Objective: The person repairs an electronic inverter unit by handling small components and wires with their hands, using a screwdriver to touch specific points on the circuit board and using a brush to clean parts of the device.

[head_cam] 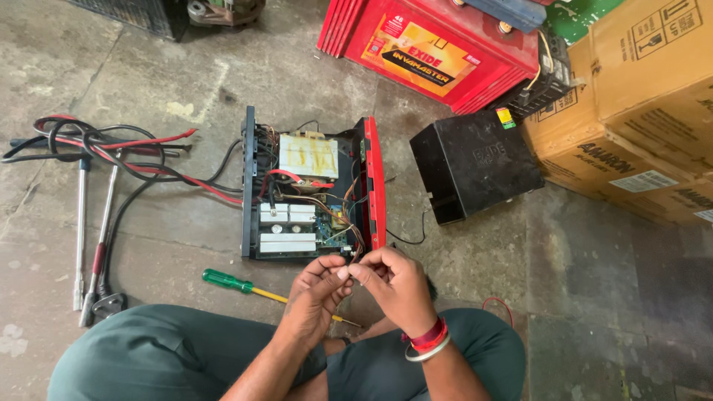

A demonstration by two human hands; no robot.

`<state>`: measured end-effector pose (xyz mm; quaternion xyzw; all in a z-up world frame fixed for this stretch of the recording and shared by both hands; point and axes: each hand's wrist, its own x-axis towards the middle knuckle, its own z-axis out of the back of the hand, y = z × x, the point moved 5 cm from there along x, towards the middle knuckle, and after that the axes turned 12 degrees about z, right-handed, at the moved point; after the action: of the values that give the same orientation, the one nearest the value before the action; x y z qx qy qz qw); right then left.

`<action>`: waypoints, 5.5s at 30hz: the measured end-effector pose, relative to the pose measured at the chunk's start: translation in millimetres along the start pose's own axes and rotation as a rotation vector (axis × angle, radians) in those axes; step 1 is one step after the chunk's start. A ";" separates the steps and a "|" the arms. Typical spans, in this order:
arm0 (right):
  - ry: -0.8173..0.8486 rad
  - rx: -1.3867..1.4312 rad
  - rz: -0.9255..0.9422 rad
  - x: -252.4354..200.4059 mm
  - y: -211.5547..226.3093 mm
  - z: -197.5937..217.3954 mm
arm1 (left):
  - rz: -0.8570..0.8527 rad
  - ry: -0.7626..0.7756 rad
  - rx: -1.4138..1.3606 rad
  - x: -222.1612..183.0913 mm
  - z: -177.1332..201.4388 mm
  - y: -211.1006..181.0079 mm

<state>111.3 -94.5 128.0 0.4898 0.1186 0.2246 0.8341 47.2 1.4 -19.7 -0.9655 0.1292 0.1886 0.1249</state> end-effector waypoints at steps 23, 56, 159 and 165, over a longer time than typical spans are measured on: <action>-0.018 0.848 -0.299 0.3 -66.9 -17.5 | -0.205 -0.064 0.139 -9.1 -10.6 -39.0; -0.044 1.201 -0.412 -8.7 -77.2 -33.4 | -1.115 -0.269 1.655 -68.6 -114.7 -77.5; -0.156 -0.298 0.284 109.1 -88.1 -102.0 | -0.040 -0.458 -0.113 19.4 51.8 -18.3; -0.172 -0.250 0.214 108.4 -95.5 -101.0 | -0.073 -0.455 -0.097 21.0 53.9 -18.3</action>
<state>188.2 -4.2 -2.5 0.4094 -0.0348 0.2824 0.8668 53.5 29.9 -72.9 -0.9070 0.0538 0.4027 0.1109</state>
